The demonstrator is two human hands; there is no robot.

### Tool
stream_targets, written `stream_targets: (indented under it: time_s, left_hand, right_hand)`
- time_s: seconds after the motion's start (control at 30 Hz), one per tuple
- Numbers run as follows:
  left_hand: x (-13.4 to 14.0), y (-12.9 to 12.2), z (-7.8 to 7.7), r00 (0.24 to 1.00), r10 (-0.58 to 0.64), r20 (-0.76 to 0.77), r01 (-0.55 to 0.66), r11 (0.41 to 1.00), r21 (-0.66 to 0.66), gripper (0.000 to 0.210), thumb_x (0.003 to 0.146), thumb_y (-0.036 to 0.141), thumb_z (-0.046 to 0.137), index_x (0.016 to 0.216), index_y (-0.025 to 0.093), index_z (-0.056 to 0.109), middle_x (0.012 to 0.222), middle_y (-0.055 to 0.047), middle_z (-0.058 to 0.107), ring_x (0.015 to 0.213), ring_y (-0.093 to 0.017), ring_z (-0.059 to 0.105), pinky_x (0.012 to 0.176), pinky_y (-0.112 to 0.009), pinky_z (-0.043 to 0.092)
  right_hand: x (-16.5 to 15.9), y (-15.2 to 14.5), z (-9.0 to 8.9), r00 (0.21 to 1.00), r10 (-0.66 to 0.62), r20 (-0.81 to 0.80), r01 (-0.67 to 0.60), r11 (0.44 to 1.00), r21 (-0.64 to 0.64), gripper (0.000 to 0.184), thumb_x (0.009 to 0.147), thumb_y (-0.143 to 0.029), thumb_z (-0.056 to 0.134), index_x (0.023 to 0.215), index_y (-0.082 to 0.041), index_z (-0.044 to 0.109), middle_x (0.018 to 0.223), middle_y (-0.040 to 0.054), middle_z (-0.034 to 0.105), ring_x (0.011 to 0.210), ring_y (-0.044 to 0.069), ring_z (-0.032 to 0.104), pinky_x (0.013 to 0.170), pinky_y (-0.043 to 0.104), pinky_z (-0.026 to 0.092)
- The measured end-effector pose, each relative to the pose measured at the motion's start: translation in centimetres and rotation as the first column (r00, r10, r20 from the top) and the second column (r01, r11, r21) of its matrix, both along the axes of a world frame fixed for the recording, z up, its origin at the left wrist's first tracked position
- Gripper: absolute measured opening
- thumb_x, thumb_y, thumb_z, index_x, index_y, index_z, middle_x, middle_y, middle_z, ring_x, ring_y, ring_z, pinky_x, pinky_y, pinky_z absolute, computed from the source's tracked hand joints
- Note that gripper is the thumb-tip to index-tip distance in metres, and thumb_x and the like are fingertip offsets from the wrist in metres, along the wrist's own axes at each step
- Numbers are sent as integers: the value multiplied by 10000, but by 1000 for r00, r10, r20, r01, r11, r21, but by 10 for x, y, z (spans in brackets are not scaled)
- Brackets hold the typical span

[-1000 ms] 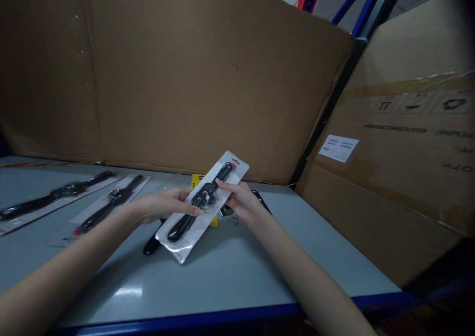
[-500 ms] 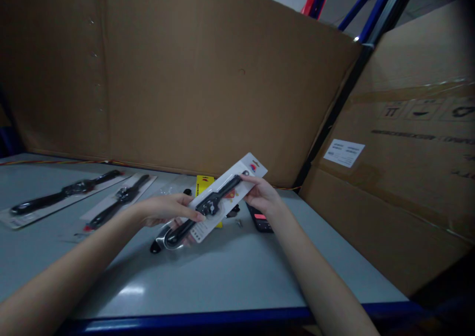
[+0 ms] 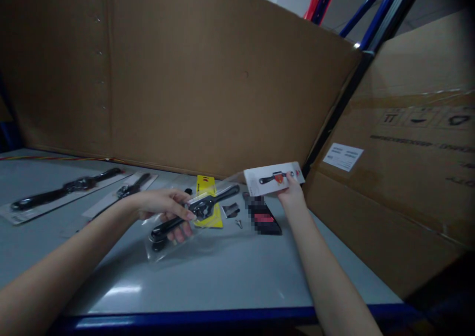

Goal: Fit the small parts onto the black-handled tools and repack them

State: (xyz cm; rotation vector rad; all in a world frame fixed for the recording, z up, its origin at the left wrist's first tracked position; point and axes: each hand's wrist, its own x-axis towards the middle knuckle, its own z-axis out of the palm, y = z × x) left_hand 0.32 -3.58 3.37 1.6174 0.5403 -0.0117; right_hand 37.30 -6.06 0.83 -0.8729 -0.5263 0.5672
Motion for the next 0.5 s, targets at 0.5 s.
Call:
stream_targets:
  time_s: [0.5]
  left_hand:
    - [-13,28,5,733,619,281,-577,785,-224,382,667,303,684,959,147,495,840,-81,674,732,-177,654,731,-312,517]
  right_hand:
    - [-126,59,-34,818,389,424,-200,884,-423,346,541,-191,724,827,-156,532,725,27,630,615,159,603,554,276,487]
